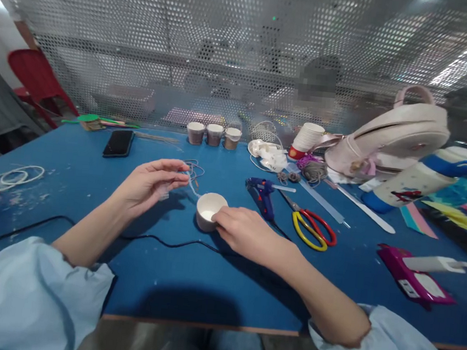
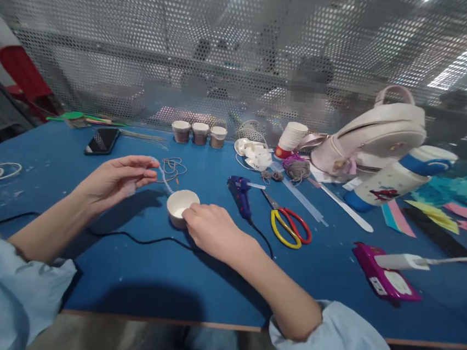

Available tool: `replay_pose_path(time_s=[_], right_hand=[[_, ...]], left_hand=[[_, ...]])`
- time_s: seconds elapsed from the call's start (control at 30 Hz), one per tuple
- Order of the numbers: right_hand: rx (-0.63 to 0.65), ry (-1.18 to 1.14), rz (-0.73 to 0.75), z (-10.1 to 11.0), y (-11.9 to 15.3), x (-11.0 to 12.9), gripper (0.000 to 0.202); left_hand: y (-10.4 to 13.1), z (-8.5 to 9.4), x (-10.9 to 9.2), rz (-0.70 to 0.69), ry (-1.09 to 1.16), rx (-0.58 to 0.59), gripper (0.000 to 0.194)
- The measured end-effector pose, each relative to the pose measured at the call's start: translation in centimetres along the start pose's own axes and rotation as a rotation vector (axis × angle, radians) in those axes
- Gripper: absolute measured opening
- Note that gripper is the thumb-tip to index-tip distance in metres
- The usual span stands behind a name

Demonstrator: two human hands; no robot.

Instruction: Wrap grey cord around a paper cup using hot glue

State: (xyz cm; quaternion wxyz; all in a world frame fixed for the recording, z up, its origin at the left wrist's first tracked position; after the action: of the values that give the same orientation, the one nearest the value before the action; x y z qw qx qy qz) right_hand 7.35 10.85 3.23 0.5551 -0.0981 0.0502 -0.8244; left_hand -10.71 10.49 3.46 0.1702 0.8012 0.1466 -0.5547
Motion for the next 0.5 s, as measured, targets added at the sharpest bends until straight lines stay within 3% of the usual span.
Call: replay_pose_path(time_s=[0.07, 0.13, 0.23, 0.3, 0.43, 0.5], right_hand=[[-0.055, -0.106, -0.006, 0.7, 0.5, 0.3, 0.019], [-0.216, -0.252, -0.066, 2.1, 0.8, -0.4, 0.025], [-0.500, -0.412, -0.206, 3.9, 1.3, -2.3, 0.019], [-0.592, -0.449, -0.248, 4.1, 1.2, -2.9, 0.023], [-0.524, -0.590, -0.116, 3.1, -0.3, -1.5, 0.060], [-0.455, -0.724, -0.029, 2.9, -1.0, -0.4, 0.067]], left_hand=[[0.4, 0.0, 0.0, 0.013, 0.006, 0.011, 0.021], [0.9, -0.2, 0.1, 0.025, 0.004, 0.032, 0.022], [2.0, -1.0, 0.1, 0.027, 0.008, 0.102, 0.022], [3.0, -1.9, 0.3, 0.020, 0.005, 0.188, 0.021], [5.5, -4.4, 1.1, 0.035, -0.035, 0.485, 0.019], [6.7, -5.4, 1.6, 0.040, -0.069, 0.627, 0.018]])
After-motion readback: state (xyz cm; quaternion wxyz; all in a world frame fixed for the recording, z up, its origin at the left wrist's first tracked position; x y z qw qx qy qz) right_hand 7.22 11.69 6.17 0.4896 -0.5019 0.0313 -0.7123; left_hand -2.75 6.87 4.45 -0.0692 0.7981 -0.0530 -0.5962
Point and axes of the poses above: each hand's wrist, its own y-axis away from the middle knuckle, its own z-axis out of the back of the hand, x = y × z, the point moved 8 cm from there along -y, towards the middle knuckle, and after that the axes turned 7 degrees about -x, right-handed, at the moved point
